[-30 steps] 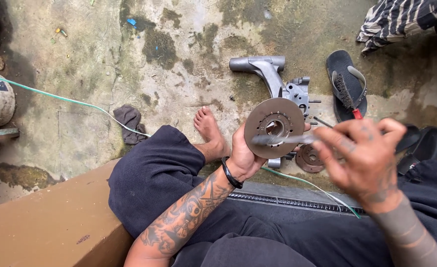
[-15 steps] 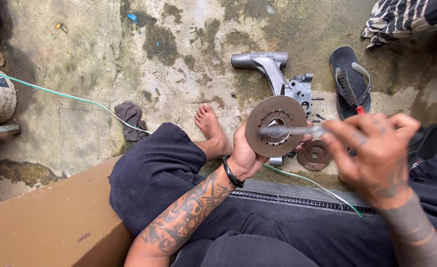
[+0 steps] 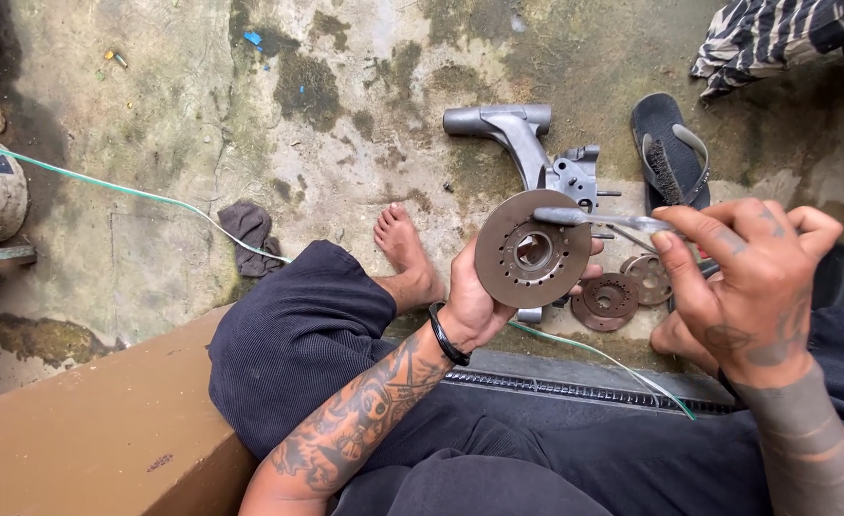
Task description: Cleaning a motorcycle engine gear and casing component using a small brush and a metal scraping tool.
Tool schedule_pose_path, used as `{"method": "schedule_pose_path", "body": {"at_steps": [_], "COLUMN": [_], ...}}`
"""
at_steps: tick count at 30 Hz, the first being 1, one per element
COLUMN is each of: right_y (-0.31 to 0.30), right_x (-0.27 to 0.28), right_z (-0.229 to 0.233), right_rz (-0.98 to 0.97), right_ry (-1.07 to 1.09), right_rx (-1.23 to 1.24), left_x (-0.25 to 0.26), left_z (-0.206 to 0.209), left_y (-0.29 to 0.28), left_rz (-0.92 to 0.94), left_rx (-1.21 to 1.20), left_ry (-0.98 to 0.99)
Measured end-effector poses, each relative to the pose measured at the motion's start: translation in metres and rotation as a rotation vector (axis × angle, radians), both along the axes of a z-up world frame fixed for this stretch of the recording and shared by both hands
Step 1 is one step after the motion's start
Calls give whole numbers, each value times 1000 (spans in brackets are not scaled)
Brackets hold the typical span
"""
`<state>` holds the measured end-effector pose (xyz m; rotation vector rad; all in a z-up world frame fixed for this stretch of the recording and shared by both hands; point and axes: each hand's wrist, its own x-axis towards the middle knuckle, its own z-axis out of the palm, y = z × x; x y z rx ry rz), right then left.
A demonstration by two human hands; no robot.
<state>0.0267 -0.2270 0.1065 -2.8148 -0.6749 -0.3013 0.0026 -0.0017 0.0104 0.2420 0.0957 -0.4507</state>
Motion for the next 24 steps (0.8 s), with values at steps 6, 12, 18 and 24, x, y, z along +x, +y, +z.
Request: {"method": "schedule_pose_path", "body": {"at_steps": [6,12,18,24], "right_y": [9,6,7,19], "right_x": [-5,-4,-4,-7], "right_z": [-7,-4,-4,2], "right_rz": [60,8,28,28], "right_ry": [-1,-15,15,14], "right_rx": [20,3,36,75], "left_x": [-4,-3,-4,-4], "left_z": [-10,-9,-6,-8], "left_y": [2,0,1,2], "left_rz": [1,-11,-4,-20], "left_rx": [-2,1,20,-12], "left_ry": [69,66,76,77]}}
